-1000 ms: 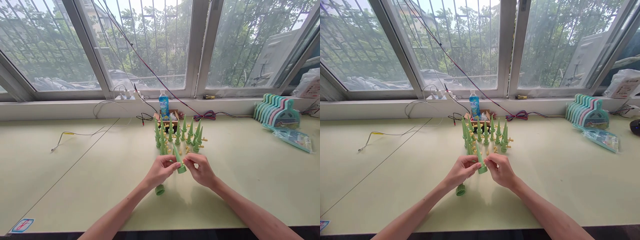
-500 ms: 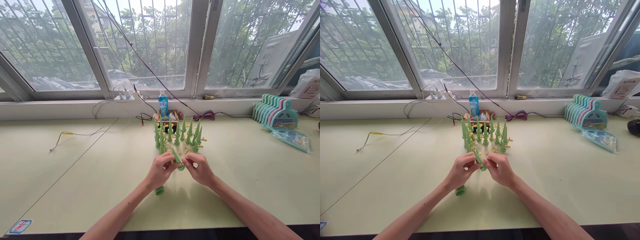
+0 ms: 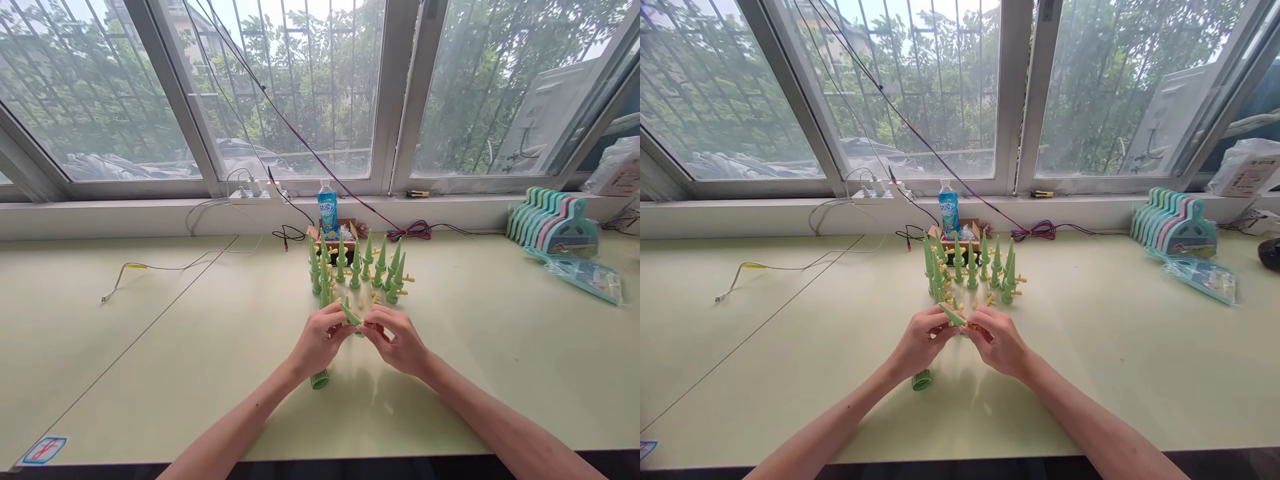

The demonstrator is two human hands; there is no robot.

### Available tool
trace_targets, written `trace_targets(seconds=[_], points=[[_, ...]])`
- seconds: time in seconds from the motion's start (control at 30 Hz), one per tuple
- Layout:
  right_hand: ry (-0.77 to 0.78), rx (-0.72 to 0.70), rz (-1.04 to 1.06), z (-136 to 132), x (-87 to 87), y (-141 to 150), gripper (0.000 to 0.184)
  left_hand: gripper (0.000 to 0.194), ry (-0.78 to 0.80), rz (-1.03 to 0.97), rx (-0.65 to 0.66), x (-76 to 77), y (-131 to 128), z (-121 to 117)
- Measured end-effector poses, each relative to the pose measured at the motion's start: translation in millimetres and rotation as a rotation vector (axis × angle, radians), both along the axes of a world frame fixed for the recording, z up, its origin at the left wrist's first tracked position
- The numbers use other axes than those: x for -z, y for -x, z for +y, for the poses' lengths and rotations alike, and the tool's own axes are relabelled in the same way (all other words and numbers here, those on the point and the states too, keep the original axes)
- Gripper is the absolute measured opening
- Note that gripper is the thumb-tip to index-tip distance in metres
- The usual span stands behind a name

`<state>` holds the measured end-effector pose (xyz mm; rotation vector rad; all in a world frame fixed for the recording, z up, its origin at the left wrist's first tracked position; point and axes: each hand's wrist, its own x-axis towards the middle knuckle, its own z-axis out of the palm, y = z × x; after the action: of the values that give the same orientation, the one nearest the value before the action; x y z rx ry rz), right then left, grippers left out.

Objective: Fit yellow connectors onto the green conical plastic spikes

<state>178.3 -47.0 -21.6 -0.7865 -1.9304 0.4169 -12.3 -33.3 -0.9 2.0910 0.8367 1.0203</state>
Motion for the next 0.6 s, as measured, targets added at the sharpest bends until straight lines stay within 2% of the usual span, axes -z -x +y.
trace_targets(seconds=[0.27,0.6], points=[[-0.056,-0.039,-0.042,1.0,0.5,-1.6,0.018,0.021,0.004,0.001,0.018,0.8,1.7,-0.5],[-0.016,-0.038,-0.082,-0.4,-3.1,-2.5,0.020,0.021,0.012,0.014,0.016,-0.1,1.3,-0.3]])
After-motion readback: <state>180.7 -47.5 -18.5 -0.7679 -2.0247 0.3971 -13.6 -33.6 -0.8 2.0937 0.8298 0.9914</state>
